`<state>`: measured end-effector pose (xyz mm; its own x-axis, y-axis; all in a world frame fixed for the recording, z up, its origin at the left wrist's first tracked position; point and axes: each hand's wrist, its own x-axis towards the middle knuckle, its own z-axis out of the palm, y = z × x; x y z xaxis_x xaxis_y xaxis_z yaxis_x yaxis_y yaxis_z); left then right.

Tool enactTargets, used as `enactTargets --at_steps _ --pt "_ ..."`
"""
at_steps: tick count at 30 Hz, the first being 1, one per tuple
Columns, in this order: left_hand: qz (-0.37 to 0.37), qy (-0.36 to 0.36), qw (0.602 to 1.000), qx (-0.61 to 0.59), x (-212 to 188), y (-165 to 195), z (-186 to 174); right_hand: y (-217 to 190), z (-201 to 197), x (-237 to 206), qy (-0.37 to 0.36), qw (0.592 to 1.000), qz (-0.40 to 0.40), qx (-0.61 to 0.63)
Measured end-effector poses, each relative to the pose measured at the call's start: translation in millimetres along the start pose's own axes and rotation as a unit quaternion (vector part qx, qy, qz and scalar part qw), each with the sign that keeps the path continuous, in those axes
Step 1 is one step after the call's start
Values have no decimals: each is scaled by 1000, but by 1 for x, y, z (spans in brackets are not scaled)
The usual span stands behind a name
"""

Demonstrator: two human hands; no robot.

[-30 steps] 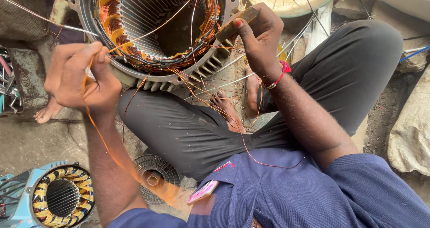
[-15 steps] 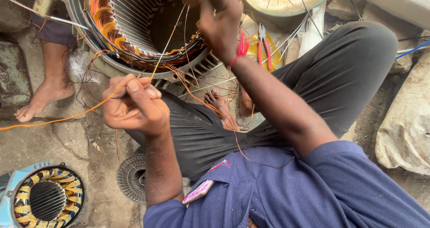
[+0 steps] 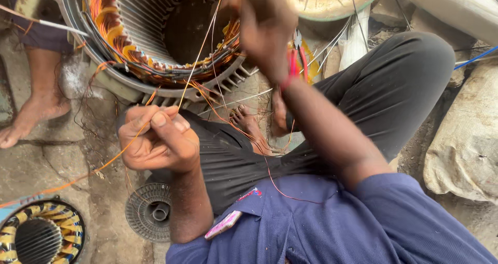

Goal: The person sits on the floor and winds copper wire into the slots of a motor stator using a wooden tool. They repeatedly wrap the wire around the tool and insert it into the stator, occasionally using pliers to cut the wire.

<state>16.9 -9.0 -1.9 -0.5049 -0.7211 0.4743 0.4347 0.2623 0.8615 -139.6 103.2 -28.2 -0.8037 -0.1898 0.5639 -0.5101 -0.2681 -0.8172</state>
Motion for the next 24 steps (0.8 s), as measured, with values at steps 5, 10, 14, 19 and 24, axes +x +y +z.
enactTargets --at_steps 5,10,14,19,24 --pt "22 -29 999 13 -2 0 -5 4 -8 -6 -273 951 -143 12" --pt "36 -50 998 32 -3 -3 -8 3 -10 14 -85 971 -24 -223" --pt "31 -46 997 55 -5 -2 -12 -52 -12 -12 -244 969 33 -5" --pt "41 -82 993 79 -7 -1 -14 -17 -6 13 -198 970 -58 -131" --pt "30 -51 997 57 -6 -1 -13 3 -26 27 -360 928 -96 -26"
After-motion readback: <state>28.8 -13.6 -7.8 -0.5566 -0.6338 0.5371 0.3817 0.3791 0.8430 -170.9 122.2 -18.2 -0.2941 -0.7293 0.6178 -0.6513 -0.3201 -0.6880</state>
